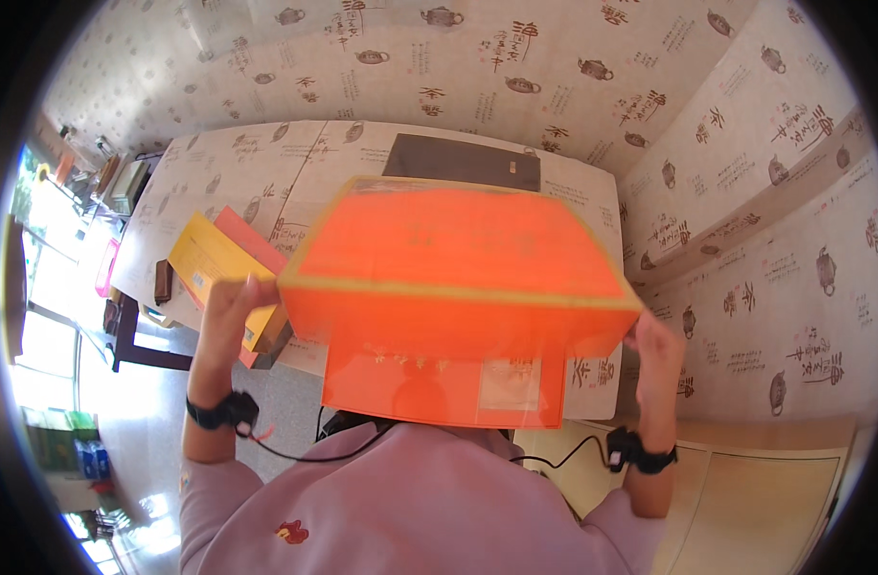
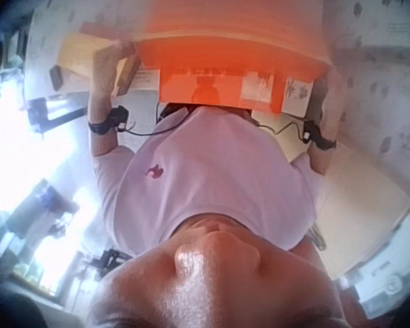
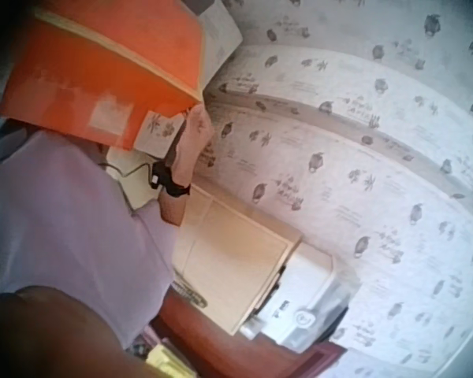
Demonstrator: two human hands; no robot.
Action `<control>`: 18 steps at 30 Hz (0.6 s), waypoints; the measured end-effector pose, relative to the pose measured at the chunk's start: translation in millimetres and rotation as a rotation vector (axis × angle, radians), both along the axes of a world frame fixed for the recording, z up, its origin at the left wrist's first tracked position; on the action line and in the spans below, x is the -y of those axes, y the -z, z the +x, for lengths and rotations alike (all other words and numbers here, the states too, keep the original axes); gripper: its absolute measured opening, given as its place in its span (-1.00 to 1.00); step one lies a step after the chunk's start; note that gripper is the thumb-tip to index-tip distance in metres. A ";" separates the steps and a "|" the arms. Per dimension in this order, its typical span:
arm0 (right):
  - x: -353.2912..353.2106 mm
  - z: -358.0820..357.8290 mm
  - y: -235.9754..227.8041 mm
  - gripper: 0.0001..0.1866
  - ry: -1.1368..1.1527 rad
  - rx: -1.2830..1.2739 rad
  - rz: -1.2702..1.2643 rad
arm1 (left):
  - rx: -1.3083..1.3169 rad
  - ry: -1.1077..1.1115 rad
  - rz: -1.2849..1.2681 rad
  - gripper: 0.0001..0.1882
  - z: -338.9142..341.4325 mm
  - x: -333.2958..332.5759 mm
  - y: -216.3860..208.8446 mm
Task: The person wipes a wooden shelf using a cloth and then relocates several boxes from a freezer top and other shelves to organize them onto the shelving unit.
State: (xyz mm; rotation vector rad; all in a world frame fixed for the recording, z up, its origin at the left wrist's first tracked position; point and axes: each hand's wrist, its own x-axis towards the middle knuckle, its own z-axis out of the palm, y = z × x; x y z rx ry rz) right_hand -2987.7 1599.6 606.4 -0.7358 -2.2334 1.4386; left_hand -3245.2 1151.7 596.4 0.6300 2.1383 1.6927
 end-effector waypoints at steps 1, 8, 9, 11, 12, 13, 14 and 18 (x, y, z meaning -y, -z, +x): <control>17.0 13.0 6.0 -0.51 0.052 -0.071 -0.027 | 0.027 0.017 0.000 -0.43 14.0 9.3 6.9; 35.0 83.4 27.1 -0.37 0.015 0.018 -0.089 | 0.210 0.038 0.256 -0.48 82.9 43.6 70.3; 34.0 85.3 29.4 -0.37 0.015 0.027 -0.091 | 0.254 0.051 0.194 -0.48 83.1 42.8 75.2; 30.6 86.3 32.1 -0.37 -0.009 0.152 -0.078 | 0.291 0.058 0.127 -0.44 74.3 45.0 80.8; 24.4 83.9 33.3 -0.37 -0.013 0.156 -0.082 | 0.319 0.063 0.057 -0.40 67.0 47.7 82.3; 15.5 78.2 33.2 -0.39 -0.027 0.099 -0.231 | 0.382 0.037 0.082 -0.42 54.7 51.1 92.6; 10.5 72.1 38.0 -0.40 -0.047 0.040 -0.385 | 0.443 0.004 0.103 -0.44 42.1 53.2 102.4; 3.7 37.4 92.3 -0.28 -0.025 -0.029 -0.748 | 0.611 -0.075 0.383 -0.40 13.0 -11.9 148.0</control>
